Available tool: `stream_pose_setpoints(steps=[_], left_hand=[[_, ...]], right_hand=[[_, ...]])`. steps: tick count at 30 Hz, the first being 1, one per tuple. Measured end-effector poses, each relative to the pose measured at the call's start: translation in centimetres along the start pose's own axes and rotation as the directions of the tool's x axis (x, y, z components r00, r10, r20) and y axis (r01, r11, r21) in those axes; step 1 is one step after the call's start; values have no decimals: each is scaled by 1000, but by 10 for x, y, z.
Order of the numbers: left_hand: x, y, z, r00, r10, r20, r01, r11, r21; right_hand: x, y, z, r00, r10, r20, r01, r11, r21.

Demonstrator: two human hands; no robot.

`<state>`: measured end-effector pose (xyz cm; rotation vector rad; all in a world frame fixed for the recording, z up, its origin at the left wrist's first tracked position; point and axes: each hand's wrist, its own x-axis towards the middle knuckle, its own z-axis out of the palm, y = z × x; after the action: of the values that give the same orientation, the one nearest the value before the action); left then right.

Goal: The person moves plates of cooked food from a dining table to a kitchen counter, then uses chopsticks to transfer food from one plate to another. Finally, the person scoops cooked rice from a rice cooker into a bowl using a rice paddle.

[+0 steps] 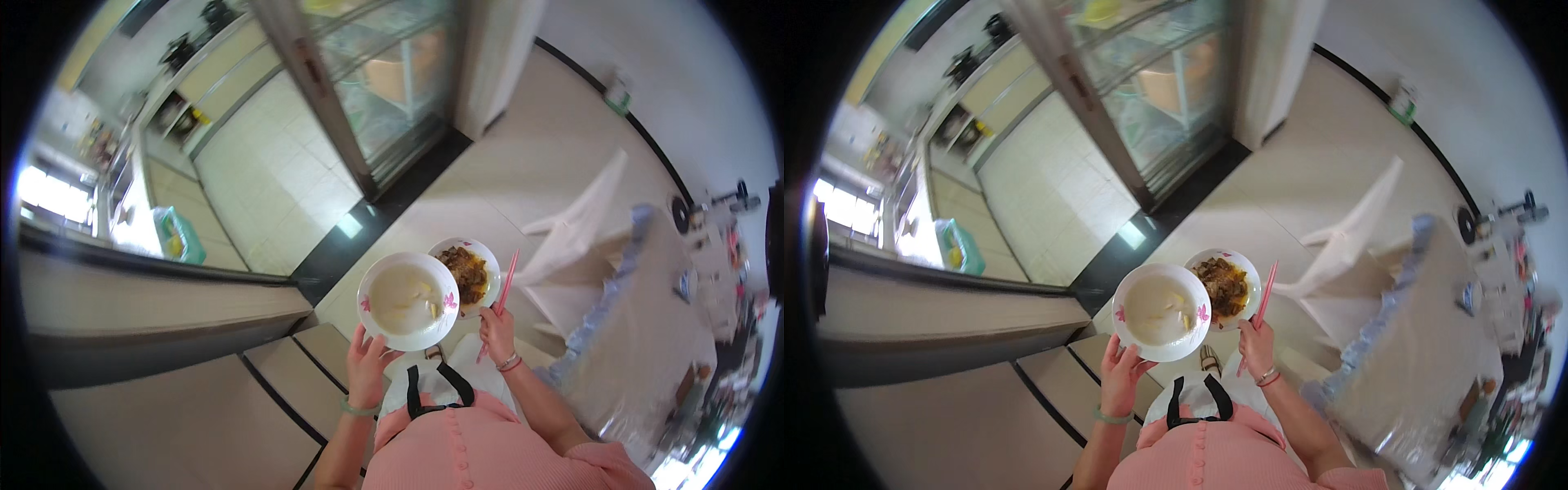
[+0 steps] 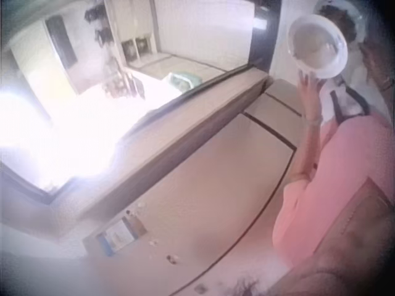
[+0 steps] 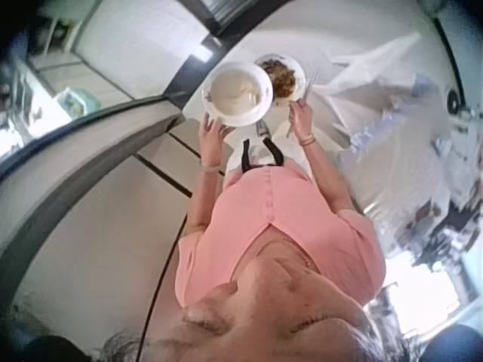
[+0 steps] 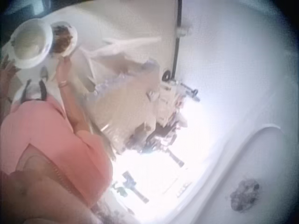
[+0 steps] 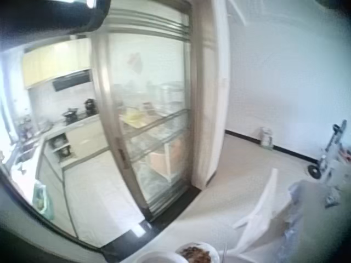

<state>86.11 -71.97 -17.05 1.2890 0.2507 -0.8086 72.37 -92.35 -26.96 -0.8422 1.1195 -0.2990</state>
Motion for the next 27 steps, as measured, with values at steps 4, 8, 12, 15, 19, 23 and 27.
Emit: stream_pose_setpoints(steps=[4, 8, 12, 15, 19, 23, 27], left_hand=[[25, 33, -30, 992, 40, -116, -55, 991, -126], [65, 79, -56, 970, 107, -217, -158, 959, -237], [97, 123, -81, 926, 144, -349, -254, 921, -296], [123, 167, -102, 877, 162, -453, -331, 886, -323], [158, 215, -129, 782, 182, -597, -456, 820, -347], [202, 253, -175, 692, 187, -698, -570, 734, -368], [248, 291, -229, 582, 168, -795, -660, 669, -342]], right_hand=[[40, -18, 80, 992, -34, 125, 54, 986, -161], [81, -52, 179, 958, -7, 287, 88, 959, -271], [118, -66, 269, 911, 60, 408, 98, 929, -357], [142, -86, 352, 864, 69, 499, 168, 895, -414], [177, -95, 452, 778, 114, 618, 244, 851, -465], [200, -95, 561, 737, 182, 651, 233, 835, -498], [215, -83, 672, 685, 226, 692, 310, 770, -558]])
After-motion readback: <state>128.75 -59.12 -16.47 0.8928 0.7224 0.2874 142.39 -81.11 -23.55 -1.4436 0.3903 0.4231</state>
